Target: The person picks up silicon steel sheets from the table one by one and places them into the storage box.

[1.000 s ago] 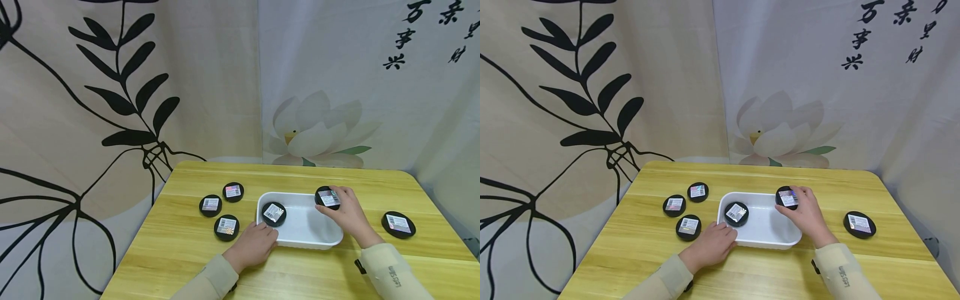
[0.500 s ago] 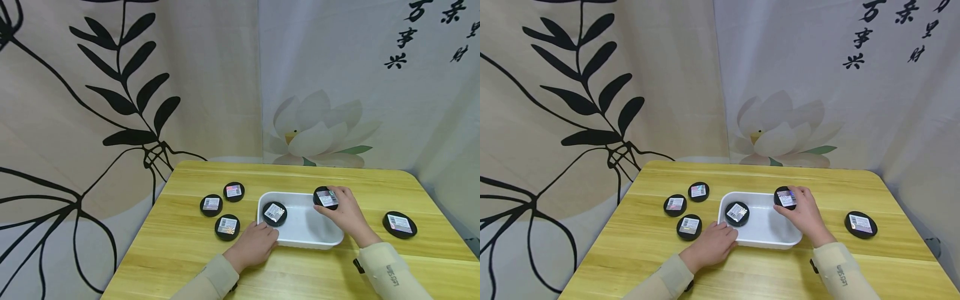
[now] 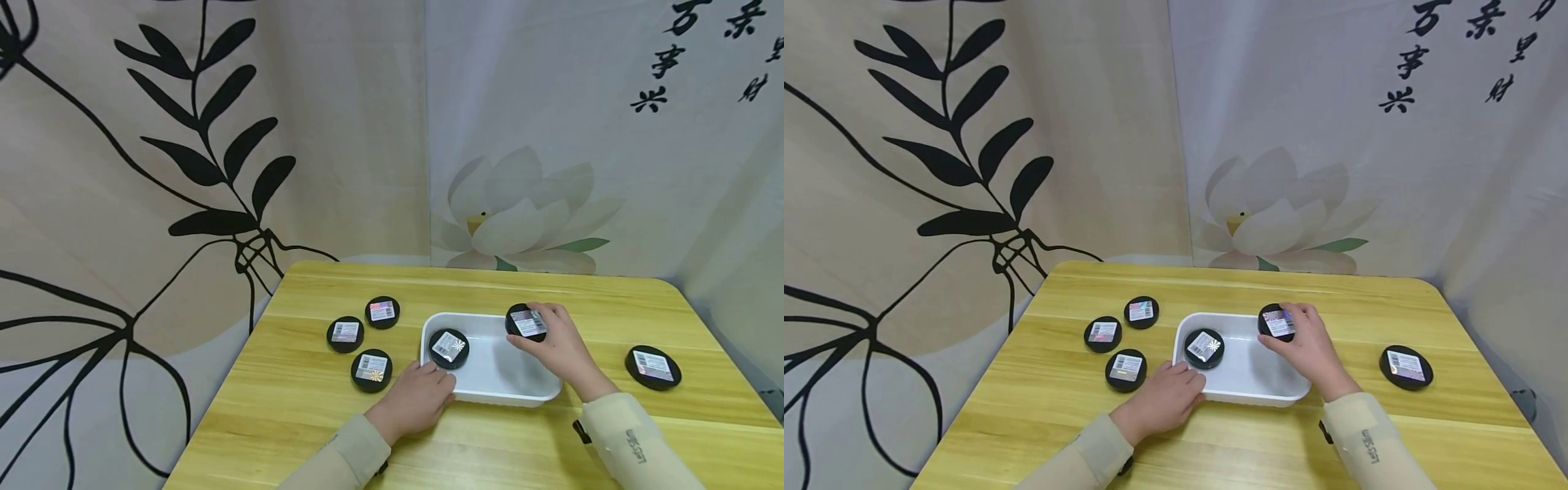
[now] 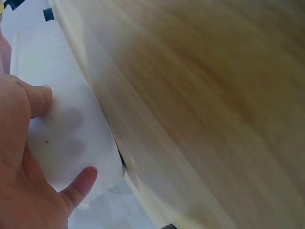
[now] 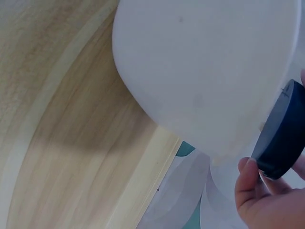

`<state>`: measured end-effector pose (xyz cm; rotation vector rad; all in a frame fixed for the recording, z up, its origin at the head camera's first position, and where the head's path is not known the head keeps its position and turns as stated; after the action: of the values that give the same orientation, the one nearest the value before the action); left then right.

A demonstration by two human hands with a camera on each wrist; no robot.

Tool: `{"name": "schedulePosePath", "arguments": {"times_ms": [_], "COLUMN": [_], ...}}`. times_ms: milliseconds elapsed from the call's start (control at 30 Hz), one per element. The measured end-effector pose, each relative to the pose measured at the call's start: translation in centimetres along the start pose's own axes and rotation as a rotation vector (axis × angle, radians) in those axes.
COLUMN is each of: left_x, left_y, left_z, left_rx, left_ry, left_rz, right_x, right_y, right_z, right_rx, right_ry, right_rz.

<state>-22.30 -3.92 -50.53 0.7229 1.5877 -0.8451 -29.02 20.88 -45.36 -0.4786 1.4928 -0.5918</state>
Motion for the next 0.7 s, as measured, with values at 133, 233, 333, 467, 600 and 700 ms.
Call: {"name": "schedulePosePath", "arguments": {"times_ms": [133,233,333,467,600,700], "left_x": [-0.1,-0.2,-0.2,-0.3,-0.3,-0.3], "left_y": [0.0,0.1,0.1,0.1,0.1,0.1], "left_z": [0.0,0.0,0.0,0.0,0.0,0.0], "left_rx": [0.002,0.002,-0.002,-0.006,-0.007,-0.009], "left_ry": [0.002,0.002,-0.004,-0.015,-0.015,-0.017], "left_rz": [-0.009,-0.015,-0.006,0.005,0.001,0.002], "right_x": [0.2,0.4,0.5,0.6,0.5,0.3], "right_y": [-0.1,-0.3,-0.5,-0.9,-1.3,-1.7], "right_z": [-0.1,-0.1,-0.1,-0.2,-0.4,-0.5], "right_rx": [-0.009,-0.017,-0.030,-0.047,-0.071,-0.086], "right_ry": [-0.007,-0.009,-0.011,-0.014,-0.009,-0.009], "right_rz": [0.000,0.001,0.004,0.017,0.025,0.021]}}
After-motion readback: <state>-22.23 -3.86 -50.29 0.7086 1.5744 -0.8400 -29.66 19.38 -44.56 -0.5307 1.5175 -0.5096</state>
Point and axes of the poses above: each hand's wrist, its own z-axis away from the middle knuckle, its own x-axis out of the palm, y = z × x, the point moved 6 cm from there along -z, towards the middle knuckle, and after that the axes turned 10 degrees about x, right-handed, at the moved point
